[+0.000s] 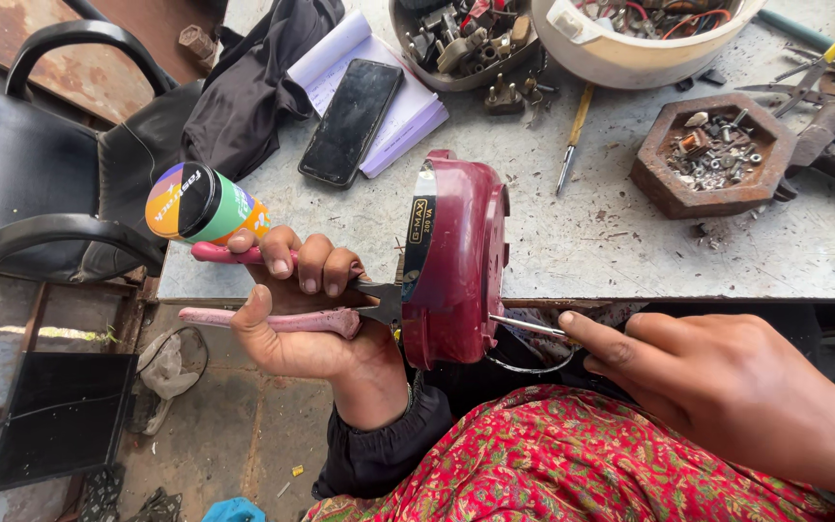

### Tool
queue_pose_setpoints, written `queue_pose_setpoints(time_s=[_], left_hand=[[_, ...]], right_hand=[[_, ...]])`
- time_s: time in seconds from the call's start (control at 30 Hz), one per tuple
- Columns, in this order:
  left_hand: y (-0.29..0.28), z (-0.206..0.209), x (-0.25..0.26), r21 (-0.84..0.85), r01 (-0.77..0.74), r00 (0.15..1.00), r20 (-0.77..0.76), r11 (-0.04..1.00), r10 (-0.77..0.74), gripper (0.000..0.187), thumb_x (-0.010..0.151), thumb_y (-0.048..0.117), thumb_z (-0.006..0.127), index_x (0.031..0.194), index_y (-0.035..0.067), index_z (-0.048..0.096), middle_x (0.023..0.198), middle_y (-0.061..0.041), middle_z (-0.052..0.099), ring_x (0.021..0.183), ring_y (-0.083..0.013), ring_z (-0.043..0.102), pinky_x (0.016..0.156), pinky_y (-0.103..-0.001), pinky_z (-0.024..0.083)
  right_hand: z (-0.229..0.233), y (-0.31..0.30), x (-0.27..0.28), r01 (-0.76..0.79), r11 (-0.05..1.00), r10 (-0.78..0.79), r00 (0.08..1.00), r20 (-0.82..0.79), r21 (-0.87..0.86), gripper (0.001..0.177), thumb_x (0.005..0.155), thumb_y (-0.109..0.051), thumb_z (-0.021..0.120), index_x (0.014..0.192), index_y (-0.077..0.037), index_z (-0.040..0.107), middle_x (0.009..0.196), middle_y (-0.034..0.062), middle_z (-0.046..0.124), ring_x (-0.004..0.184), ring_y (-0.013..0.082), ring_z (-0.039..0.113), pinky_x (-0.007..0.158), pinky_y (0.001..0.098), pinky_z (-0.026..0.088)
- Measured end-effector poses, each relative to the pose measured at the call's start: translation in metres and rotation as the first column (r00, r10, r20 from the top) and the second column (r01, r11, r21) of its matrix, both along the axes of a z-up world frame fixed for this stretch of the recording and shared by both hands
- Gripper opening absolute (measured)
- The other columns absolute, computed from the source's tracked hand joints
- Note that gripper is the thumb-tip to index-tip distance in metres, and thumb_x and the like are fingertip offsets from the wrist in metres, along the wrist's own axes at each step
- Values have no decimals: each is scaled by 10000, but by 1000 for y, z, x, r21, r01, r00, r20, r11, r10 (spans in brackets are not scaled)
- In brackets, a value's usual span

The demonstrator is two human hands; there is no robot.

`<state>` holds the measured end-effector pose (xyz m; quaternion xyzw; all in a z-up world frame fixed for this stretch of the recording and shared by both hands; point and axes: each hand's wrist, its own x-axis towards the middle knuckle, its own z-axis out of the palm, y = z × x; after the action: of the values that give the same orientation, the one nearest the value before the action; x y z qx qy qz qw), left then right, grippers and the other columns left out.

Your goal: The person uses pliers and a screwdriver to disassemble a maroon plastic casing, likely a fan motor housing. They manipulate internal wires and components, then reassemble the casing by tightening screws.

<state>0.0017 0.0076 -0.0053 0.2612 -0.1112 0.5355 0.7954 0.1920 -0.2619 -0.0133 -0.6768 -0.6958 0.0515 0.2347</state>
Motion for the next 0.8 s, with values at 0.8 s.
queue_pose_setpoints(time_s=[0.8], left_hand=[[10,0,10,35,-48,997,-60,998,50,269,938,186,598,1191,103,556,916,-32,496,705,-123,415,643,-272,356]], right_hand=[[-7,5,12,86,943,-29,984,177,-321,755,892,-251,654,1604,-294,405,1013,53,638,738,263,697,687,438,563]])
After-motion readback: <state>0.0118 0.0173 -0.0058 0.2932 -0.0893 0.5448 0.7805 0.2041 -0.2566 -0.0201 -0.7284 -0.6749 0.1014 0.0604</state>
